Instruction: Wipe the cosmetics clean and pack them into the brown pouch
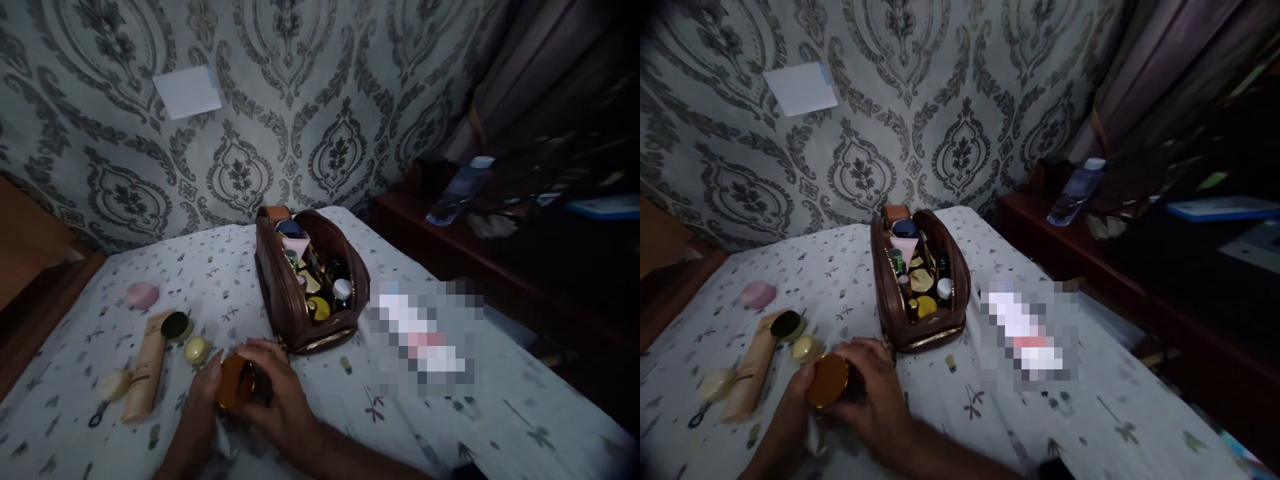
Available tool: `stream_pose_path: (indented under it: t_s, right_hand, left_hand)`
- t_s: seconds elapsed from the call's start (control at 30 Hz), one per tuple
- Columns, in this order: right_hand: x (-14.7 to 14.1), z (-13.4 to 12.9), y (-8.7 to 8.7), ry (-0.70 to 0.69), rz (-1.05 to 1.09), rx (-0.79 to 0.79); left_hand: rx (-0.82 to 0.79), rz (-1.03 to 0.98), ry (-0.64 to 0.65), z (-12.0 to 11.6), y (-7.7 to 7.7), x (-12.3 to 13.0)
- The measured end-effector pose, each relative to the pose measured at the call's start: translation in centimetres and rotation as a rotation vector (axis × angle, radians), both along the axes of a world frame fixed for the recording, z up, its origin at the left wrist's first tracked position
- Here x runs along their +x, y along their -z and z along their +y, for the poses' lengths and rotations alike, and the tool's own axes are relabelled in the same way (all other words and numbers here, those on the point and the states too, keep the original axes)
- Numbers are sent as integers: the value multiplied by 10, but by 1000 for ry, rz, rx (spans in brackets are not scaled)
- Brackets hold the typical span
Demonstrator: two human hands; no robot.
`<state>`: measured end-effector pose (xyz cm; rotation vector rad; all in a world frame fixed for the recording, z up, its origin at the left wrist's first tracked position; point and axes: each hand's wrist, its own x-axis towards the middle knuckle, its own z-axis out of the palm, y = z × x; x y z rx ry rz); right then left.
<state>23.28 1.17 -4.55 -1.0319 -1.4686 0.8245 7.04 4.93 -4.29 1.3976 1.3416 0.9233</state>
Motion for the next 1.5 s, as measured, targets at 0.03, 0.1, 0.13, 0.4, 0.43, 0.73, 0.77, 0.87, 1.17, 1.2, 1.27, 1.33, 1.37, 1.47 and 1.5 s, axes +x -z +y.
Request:
stream_pose_path:
  t_s: [0.03,0.1,0.13,0.4,0.43,0.73,0.77,0.87,1.17,1.2,1.27,1.33,1.37,1.47,1.5]
  right_hand:
    - [0,0,0,7,4,-13]
    - [-1,0,1,14,18,-33]
    - [-2,0,1,11,23,-41]
    - [-6,-3,6,21,60,-156]
    - [-6,-4,6,16,66,-179]
    - [-9,1,12,41,63,-211]
    - [-10,1,13,40,63,-205]
    - [-11,1,14,53,51,-168]
    - [-5,9,18,91,-45,-55]
    - [-5,9,19,86,-38,-74]
    - [-6,9,20,83,-16,-104]
    - [-8,7,17,78,10,-123]
    - [-9,6,15,70,25,-127]
    - [-10,5,6,32,69,-127]
    - [-9,4,2,22,81,-128]
  left_hand:
    - [-29,4,27,1,-2,0]
    - [-83,7,78,2,-6,0]
    - [-87,8,82,2,-8,-1]
    - [28,66,24,-3,-14,1]
    - [44,78,39,-5,-17,4]
    - [139,285,167,-7,-43,7]
    - [143,328,160,-7,-45,6]
    - [171,468,152,-8,-50,4]
    - [211,807,125,-5,-51,3]
    - [221,789,118,-5,-50,3]
    - [249,739,99,-5,-48,2]
    - [285,671,84,-6,-46,0]
    - [303,632,81,-6,-46,-1]
    - [343,512,74,-5,-48,-4]
    - [349,472,66,-4,-50,-5]
